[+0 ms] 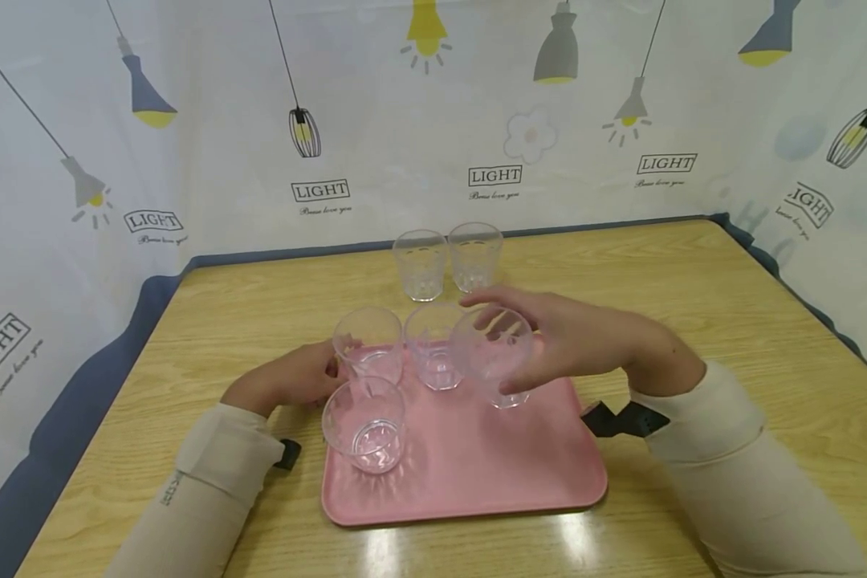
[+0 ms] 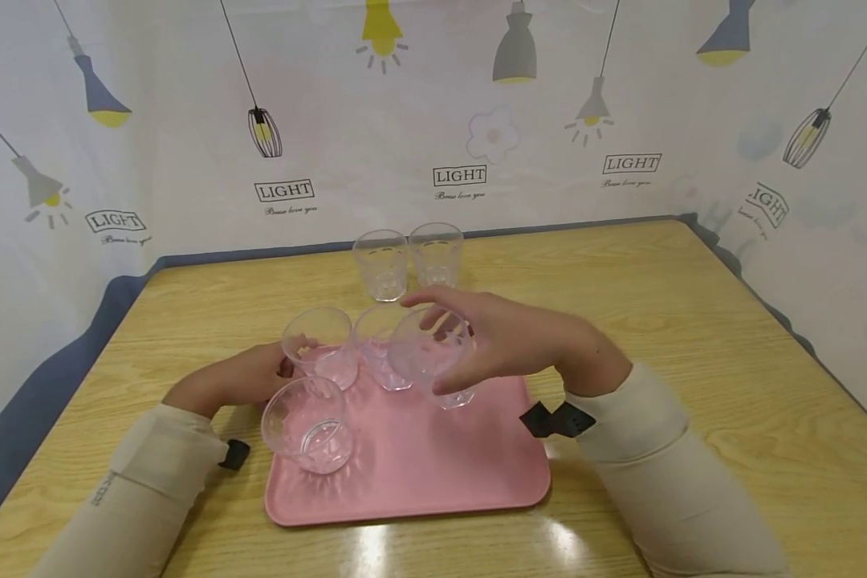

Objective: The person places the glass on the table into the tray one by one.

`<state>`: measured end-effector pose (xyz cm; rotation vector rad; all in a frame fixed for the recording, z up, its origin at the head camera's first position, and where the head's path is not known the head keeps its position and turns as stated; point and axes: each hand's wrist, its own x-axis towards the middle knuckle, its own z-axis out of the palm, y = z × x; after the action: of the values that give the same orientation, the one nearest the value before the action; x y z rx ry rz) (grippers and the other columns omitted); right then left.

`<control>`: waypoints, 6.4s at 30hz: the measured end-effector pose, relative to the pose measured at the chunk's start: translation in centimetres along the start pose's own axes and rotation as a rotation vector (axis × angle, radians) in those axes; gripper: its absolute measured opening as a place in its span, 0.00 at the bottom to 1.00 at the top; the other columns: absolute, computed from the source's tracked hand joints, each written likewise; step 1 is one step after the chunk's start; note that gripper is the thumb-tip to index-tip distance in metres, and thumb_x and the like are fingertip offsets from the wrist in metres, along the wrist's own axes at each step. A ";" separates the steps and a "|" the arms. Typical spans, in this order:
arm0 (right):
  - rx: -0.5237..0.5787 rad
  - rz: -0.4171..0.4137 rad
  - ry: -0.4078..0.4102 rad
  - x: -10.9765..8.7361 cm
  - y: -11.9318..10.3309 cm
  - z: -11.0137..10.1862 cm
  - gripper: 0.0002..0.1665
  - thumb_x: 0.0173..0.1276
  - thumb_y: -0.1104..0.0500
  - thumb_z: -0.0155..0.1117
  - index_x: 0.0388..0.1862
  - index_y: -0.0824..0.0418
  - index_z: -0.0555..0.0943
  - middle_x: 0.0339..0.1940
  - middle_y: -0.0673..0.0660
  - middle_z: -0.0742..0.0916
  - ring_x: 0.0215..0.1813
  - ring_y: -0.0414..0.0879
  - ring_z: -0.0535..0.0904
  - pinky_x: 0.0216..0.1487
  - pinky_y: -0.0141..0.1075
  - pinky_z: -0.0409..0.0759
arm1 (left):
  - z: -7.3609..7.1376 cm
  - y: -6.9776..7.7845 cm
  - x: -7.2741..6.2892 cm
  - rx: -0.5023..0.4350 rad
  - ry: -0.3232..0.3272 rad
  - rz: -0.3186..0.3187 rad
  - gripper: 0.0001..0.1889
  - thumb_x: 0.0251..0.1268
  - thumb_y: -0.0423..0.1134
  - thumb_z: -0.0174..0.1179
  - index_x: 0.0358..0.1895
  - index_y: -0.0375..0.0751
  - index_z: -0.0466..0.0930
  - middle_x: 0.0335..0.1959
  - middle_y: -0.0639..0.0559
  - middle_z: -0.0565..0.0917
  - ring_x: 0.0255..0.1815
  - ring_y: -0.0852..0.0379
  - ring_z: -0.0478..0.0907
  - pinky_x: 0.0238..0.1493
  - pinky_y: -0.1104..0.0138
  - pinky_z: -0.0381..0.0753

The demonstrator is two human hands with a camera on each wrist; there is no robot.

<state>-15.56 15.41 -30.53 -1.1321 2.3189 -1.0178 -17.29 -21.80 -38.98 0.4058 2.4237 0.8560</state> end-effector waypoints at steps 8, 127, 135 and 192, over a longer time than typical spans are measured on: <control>0.038 -0.015 -0.052 0.4 -0.8 1.5 0.51 0.56 0.48 0.79 0.75 0.40 0.60 0.67 0.52 0.78 0.65 0.50 0.76 0.64 0.48 0.75 | -0.1 -0.1 0.0 0.007 0.012 0.005 0.31 0.71 0.41 0.60 0.74 0.43 0.61 0.25 0.48 0.75 0.22 0.54 0.72 0.25 0.66 0.74; -0.195 0.210 0.497 4.7 5.4 -1.4 0.44 0.67 0.54 0.70 0.77 0.61 0.61 0.73 0.64 0.70 0.73 0.61 0.66 0.70 0.55 0.69 | 0.1 -0.2 0.3 0.078 0.008 0.052 0.28 0.72 0.41 0.57 0.71 0.40 0.63 0.26 0.49 0.77 0.23 0.56 0.73 0.27 0.64 0.74; -0.186 0.310 0.438 6.1 6.6 -2.9 0.50 0.68 0.48 0.68 0.81 0.58 0.53 0.78 0.63 0.66 0.75 0.62 0.64 0.71 0.57 0.68 | 0.1 -0.4 0.4 0.049 -0.005 0.027 0.33 0.71 0.42 0.58 0.76 0.42 0.58 0.26 0.49 0.76 0.22 0.56 0.72 0.25 0.66 0.74; 0.041 0.543 0.372 10.4 9.9 -3.8 0.64 0.67 0.39 0.66 0.82 0.62 0.36 0.82 0.64 0.56 0.82 0.58 0.52 0.78 0.52 0.58 | 0.3 -0.2 0.7 0.048 0.006 0.020 0.36 0.71 0.43 0.60 0.78 0.42 0.56 0.26 0.49 0.76 0.20 0.57 0.72 0.24 0.65 0.75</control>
<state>-29.37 13.04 -35.45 -0.2647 2.6506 -1.1128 -17.68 -21.55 -39.58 0.4466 2.4535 0.8104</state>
